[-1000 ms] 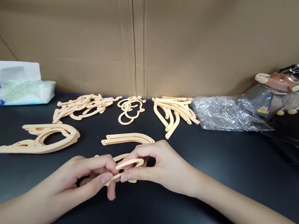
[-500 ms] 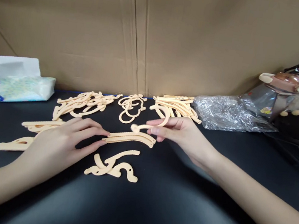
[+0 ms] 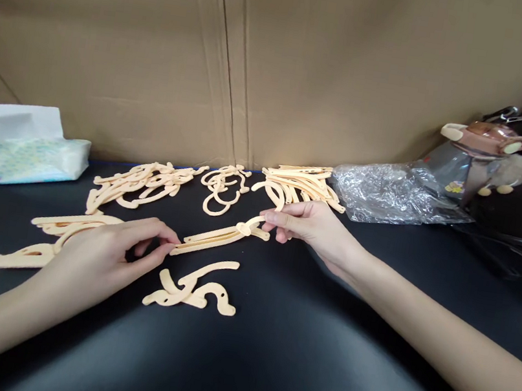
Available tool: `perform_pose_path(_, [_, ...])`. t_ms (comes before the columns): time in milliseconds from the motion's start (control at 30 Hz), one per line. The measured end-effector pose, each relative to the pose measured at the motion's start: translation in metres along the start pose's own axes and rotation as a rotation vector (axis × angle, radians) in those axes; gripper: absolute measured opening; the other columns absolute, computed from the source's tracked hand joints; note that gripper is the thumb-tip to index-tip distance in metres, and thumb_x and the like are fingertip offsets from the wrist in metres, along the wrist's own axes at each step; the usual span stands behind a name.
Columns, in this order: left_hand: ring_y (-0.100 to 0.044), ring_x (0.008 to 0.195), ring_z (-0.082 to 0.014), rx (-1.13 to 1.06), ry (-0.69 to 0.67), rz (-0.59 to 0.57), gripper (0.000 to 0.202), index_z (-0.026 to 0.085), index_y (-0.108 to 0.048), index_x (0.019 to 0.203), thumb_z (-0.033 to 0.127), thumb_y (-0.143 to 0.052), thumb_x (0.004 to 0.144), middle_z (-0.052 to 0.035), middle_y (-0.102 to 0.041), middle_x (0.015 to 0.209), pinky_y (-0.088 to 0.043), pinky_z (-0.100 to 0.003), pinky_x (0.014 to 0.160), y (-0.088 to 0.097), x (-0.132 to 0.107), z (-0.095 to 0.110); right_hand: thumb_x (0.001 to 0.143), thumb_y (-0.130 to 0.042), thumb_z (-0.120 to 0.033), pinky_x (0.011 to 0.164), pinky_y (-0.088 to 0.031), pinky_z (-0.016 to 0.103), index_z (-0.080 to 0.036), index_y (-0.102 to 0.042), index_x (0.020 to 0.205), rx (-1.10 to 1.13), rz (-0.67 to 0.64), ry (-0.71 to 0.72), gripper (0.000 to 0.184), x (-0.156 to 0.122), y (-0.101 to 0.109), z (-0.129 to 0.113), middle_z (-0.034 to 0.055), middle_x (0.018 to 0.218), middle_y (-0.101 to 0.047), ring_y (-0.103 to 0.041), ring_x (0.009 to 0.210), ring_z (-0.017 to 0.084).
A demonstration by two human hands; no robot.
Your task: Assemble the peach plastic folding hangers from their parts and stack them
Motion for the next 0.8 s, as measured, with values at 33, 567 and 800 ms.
perform_pose_path(33, [-0.053, 0.046, -0.0124, -0.016, 0.015, -0.01, 0.02, 0.025, -0.062, 0.08, 0.03, -0.044, 0.087, 0.0035, -0.063, 0.063, -0.035, -0.021, 0.042, 0.0, 0.0, -0.001, 0.072, -0.078, -0.047, 0.08, -0.05, 0.033, -0.021, -0.068, 0.055, -0.01, 0.004, -0.012, 0.033, 0.0, 0.0, 0.001, 0.0059, 0.074, -0.073, -0.062, 0.109, 0.027])
perform_pose_path(567, [-0.062, 0.076, -0.0196, 0.052, -0.083, -0.037, 0.026, 0.025, -0.063, 0.088, 0.04, -0.043, 0.095, -0.001, -0.067, 0.089, -0.037, -0.026, 0.051, -0.004, -0.004, 0.01, 0.069, -0.082, -0.038, 0.072, -0.051, 0.028, -0.022, -0.075, 0.064, 0.01, -0.095, -0.034, 0.018, 0.0, -0.001, 0.004, 0.0043, 0.076, -0.073, -0.065, 0.103, 0.023])
perform_pose_path(800, [-0.059, 0.07, -0.0182, 0.051, -0.1, -0.085, 0.017, 0.024, -0.059, 0.078, 0.033, -0.047, 0.087, 0.0002, -0.064, 0.078, -0.041, -0.029, 0.059, 0.009, -0.004, 0.003, 0.076, -0.076, -0.043, 0.068, -0.047, 0.026, -0.02, -0.076, 0.071, -0.022, -0.016, 0.042, 0.023, 0.002, 0.0, 0.002, 0.0041, 0.079, -0.073, -0.064, 0.074, 0.014])
Point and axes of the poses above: each hand's wrist, its own x-axis towards the middle knuckle, its own y-axis out of the back of the hand, z = x × y, the point moved 3 cm from there along x, towards the middle knuckle
